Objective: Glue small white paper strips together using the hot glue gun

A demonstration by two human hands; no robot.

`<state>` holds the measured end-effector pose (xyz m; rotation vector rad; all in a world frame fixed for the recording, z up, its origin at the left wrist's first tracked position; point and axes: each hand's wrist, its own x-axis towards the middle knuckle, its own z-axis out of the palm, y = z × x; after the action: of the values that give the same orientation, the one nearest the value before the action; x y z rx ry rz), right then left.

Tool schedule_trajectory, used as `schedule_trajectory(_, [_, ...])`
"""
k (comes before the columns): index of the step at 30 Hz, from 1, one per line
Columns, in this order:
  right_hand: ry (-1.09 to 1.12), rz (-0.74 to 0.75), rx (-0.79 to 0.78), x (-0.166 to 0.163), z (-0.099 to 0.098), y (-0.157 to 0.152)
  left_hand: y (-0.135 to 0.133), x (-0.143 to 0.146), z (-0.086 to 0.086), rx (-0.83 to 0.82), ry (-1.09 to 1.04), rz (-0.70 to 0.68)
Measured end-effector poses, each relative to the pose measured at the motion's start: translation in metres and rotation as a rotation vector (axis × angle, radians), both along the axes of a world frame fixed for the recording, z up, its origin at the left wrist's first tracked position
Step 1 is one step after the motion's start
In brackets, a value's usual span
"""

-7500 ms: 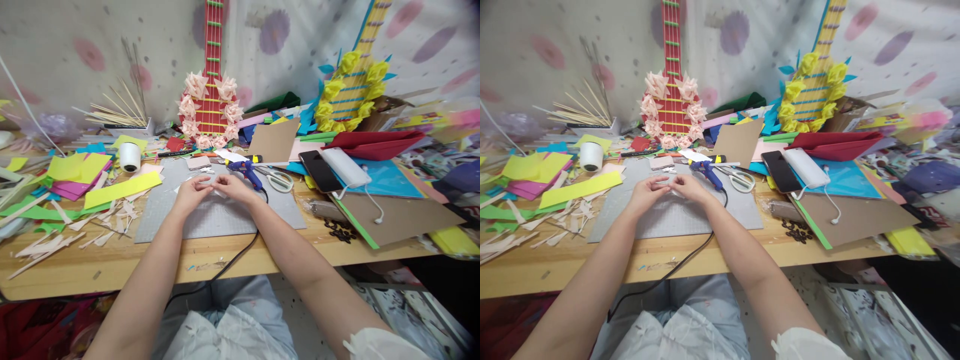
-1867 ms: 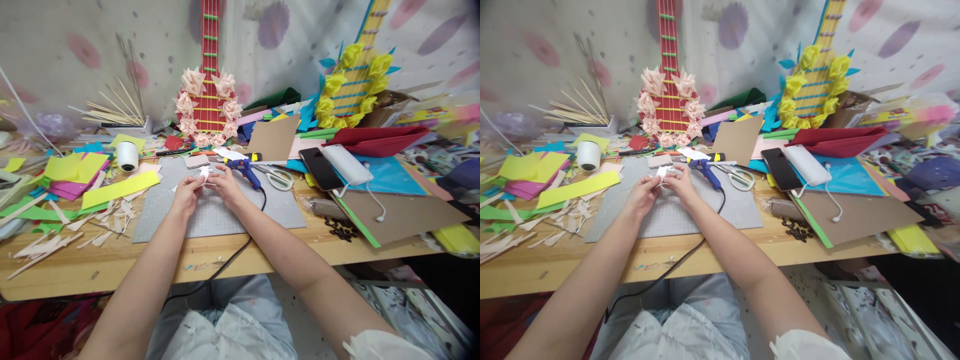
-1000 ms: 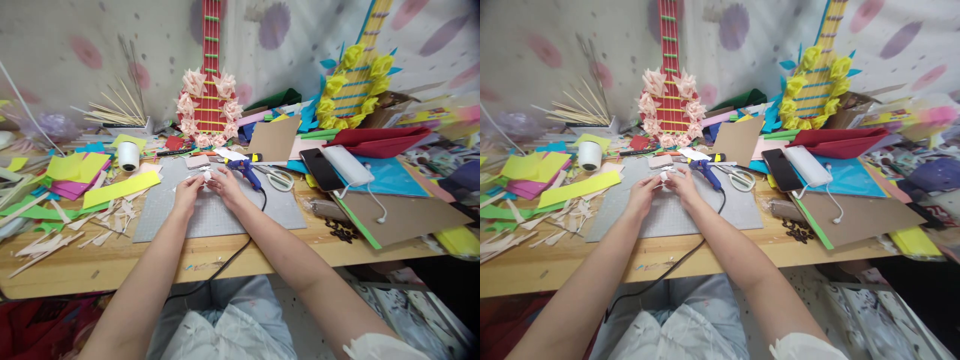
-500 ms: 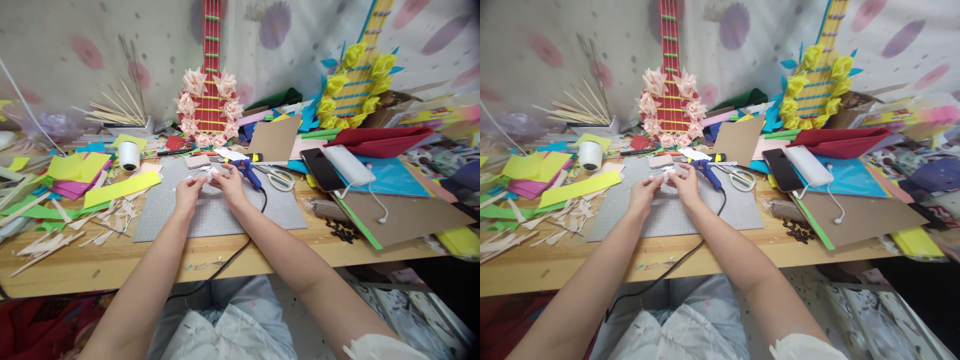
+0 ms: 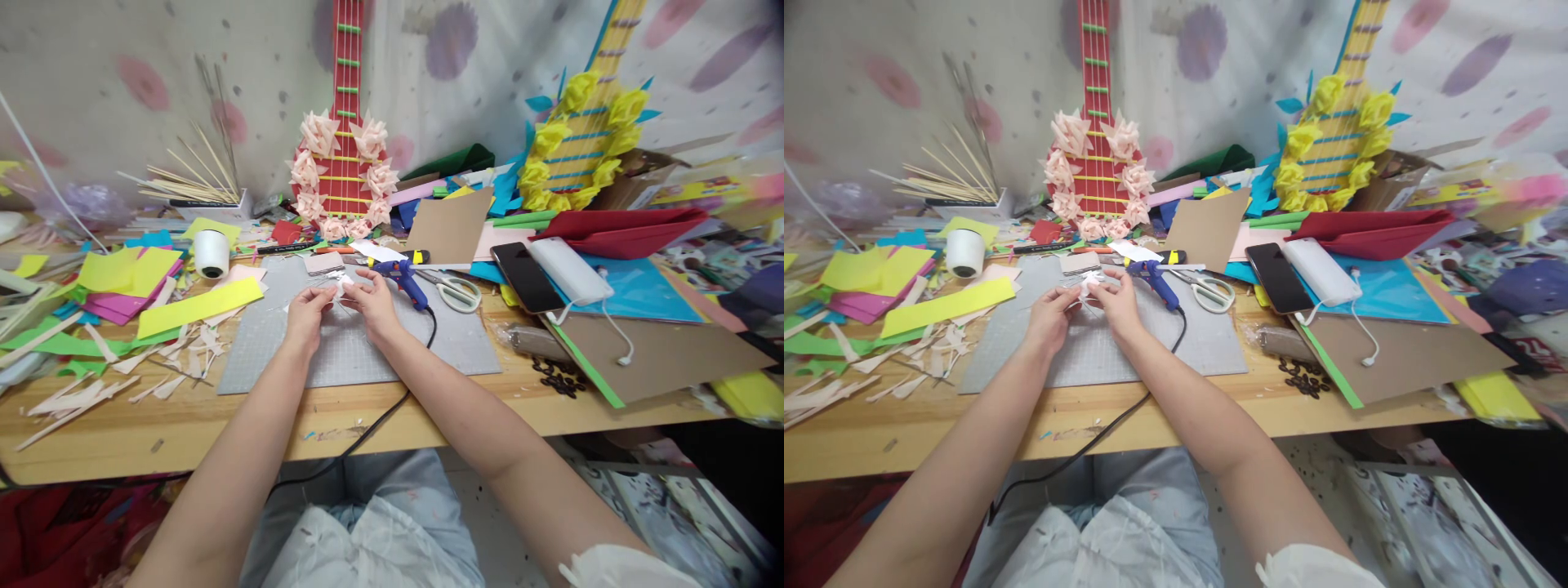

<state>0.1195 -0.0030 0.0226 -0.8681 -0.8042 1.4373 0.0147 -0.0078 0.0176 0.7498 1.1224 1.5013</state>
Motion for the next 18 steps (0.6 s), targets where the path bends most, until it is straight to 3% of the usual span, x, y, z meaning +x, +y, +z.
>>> schedule_trajectory(9, [0.012, 0.015, 0.012, 0.001, 0.001, 0.000, 0.003, -0.002, -0.004, 0.024, 0.010, -0.001])
schedule_trajectory(15, [-0.021, 0.117, 0.012, -0.004, -0.009, 0.002, 0.005, -0.003, -0.007, 0.065, -0.019, 0.033])
schedule_trajectory(18, [-0.077, 0.096, 0.043, -0.007, -0.013, 0.002, 0.005, -0.002, -0.009, 0.086, -0.020, 0.013])
